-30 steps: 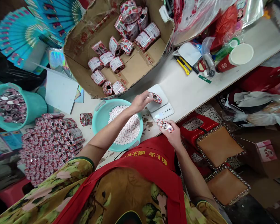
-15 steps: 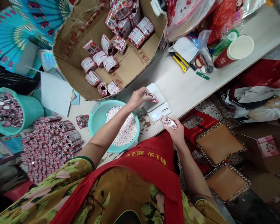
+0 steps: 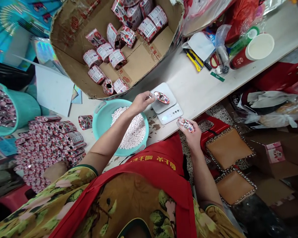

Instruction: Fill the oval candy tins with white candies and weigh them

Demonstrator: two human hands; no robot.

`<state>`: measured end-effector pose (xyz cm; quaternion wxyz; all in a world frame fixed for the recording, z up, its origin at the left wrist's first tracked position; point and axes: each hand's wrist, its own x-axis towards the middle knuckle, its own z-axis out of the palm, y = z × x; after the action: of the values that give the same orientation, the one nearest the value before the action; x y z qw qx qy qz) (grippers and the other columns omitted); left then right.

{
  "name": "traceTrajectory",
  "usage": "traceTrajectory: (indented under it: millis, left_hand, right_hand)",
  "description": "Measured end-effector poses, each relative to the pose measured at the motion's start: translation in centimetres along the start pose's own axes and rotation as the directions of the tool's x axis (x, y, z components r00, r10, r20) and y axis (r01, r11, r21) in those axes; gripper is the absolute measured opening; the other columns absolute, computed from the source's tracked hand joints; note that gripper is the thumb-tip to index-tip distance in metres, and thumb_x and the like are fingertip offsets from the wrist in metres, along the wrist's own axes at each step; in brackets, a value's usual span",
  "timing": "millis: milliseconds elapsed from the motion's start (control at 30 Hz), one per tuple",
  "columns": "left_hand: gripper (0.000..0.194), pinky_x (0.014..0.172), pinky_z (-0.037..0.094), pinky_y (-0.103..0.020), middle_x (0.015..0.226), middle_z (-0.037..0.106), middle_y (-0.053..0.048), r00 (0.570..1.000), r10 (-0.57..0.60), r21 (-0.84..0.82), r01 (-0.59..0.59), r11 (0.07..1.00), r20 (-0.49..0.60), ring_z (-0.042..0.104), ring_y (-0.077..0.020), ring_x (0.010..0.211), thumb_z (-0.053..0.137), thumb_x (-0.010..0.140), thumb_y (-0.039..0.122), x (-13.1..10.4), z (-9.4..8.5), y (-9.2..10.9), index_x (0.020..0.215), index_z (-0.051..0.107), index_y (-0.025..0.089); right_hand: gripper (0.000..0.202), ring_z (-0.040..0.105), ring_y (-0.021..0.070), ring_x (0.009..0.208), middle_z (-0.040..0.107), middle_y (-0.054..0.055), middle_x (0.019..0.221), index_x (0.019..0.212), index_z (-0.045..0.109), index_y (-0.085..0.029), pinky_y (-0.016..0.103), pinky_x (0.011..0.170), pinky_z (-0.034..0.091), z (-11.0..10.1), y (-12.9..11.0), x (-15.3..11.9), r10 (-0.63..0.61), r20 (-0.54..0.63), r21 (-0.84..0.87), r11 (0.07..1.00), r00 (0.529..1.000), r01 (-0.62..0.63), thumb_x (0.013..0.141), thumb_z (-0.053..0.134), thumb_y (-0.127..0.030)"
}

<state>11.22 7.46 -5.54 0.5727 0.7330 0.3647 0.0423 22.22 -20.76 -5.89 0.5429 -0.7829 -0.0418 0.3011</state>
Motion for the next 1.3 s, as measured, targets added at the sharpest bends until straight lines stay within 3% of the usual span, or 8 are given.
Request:
traceTrajectory:
  millis: [167, 533, 700, 800, 867, 967, 1100, 1300]
  left_hand:
    - [0.011, 0.070, 0.036, -0.030, 0.070, 0.060, -0.002, 0.997, 0.024, 0.355, 0.002, 0.935, -0.069, 0.056, -0.0212, 0.073, 0.061, 0.089, 0.030, 1.0, 0.6, 1.1, 0.093, 0.069, 0.023]
    - [0.018, 0.079, 0.041, -0.033, 0.091, 0.072, -0.007, 0.987, -0.062, 0.461, 0.126, 0.878, -0.152, 0.065, -0.0285, 0.095, 0.064, 0.091, 0.040, 1.9, 2.5, 1.0, 0.099, 0.064, 0.024]
    - [0.012, 0.070, 0.041, -0.028, 0.075, 0.064, -0.004, 0.984, -0.073, 0.103, 0.091, 0.991, -0.164, 0.061, -0.0204, 0.077, 0.067, 0.086, 0.028, 3.0, 1.6, -0.2, 0.081, 0.060, 0.019]
    - [0.013, 0.056, 0.034, -0.024, 0.062, 0.055, 0.001, 0.972, -0.151, -0.296, 0.093, 0.951, -0.181, 0.047, -0.0122, 0.056, 0.060, 0.086, 0.027, 2.7, 0.2, -1.4, 0.076, 0.057, 0.019]
    - [0.014, 0.056, 0.034, -0.023, 0.063, 0.057, 0.001, 0.981, -0.123, -0.334, 0.068, 0.940, -0.147, 0.047, -0.0117, 0.055, 0.059, 0.086, 0.029, 2.2, -0.2, -1.7, 0.077, 0.060, 0.018]
    - [0.013, 0.067, 0.040, -0.026, 0.082, 0.071, -0.004, 0.999, 0.042, 0.012, -0.042, 0.999, -0.034, 0.061, -0.0177, 0.075, 0.066, 0.085, 0.032, 1.7, 0.7, -1.4, 0.086, 0.070, 0.019]
    - [0.012, 0.071, 0.039, -0.032, 0.093, 0.075, -0.010, 0.987, 0.056, 0.567, -0.132, 0.813, 0.148, 0.066, -0.0268, 0.090, 0.062, 0.090, 0.023, 2.0, 2.4, -0.4, 0.089, 0.074, 0.022]
    - [0.023, 0.069, 0.039, -0.031, 0.098, 0.076, -0.009, 0.986, 0.124, 0.501, -0.163, 0.850, 0.112, 0.067, -0.0252, 0.086, 0.061, 0.095, 0.041, -1.3, 1.7, 1.4, 0.093, 0.075, 0.024]
  right_hand:
    - [0.057, 0.071, 0.0226, 0.091, 0.076, 0.006, 0.103, 0.106, 0.071, -0.019, 0.041, 0.090, 0.058, -0.3, 0.6, 0.1, 0.005, -0.015, 0.005, 1.000, 1.000, -0.005, 0.057, 0.090, -0.041]
    - [0.054, 0.071, 0.0233, 0.094, 0.076, 0.006, 0.103, 0.103, 0.071, -0.019, 0.041, 0.091, 0.057, 1.0, -0.3, 1.1, 0.000, -0.001, 0.006, 1.000, 1.000, 0.000, 0.057, 0.089, -0.042]
    - [0.055, 0.071, 0.0235, 0.094, 0.075, 0.006, 0.102, 0.103, 0.070, -0.019, 0.040, 0.089, 0.058, 1.0, -0.2, 1.3, -0.015, -0.019, -0.003, 1.000, 1.000, 0.015, 0.058, 0.088, -0.044]
    - [0.056, 0.070, 0.0225, 0.092, 0.075, 0.006, 0.102, 0.104, 0.070, -0.018, 0.039, 0.089, 0.058, 0.6, 0.4, 1.9, -0.026, -0.029, 0.015, 1.000, 0.999, 0.026, 0.058, 0.088, -0.043]
    - [0.057, 0.070, 0.0222, 0.092, 0.074, 0.006, 0.102, 0.105, 0.069, -0.018, 0.039, 0.088, 0.058, 0.6, 0.9, 3.3, -0.049, -0.053, 0.021, 0.999, 0.997, 0.050, 0.058, 0.087, -0.042]
    - [0.058, 0.069, 0.0227, 0.097, 0.071, 0.005, 0.103, 0.107, 0.067, -0.017, 0.039, 0.091, 0.058, 1.4, 1.7, 7.2, -0.130, -0.161, 0.007, 0.991, 0.978, 0.133, 0.058, 0.085, -0.044]
    - [0.062, 0.066, 0.0259, 0.106, 0.066, 0.010, 0.110, 0.112, 0.064, -0.014, 0.044, 0.100, 0.055, 3.2, 1.7, 13.1, -0.201, -0.246, -0.037, 0.979, 0.948, 0.198, 0.062, 0.080, -0.046]
    - [0.085, 0.040, 0.0356, 0.143, 0.049, 0.019, 0.145, 0.135, 0.055, -0.016, 0.055, 0.116, 0.040, 3.9, -1.5, 10.6, -0.486, -0.094, -0.351, 0.832, 0.869, 0.428, 0.062, 0.086, -0.047]
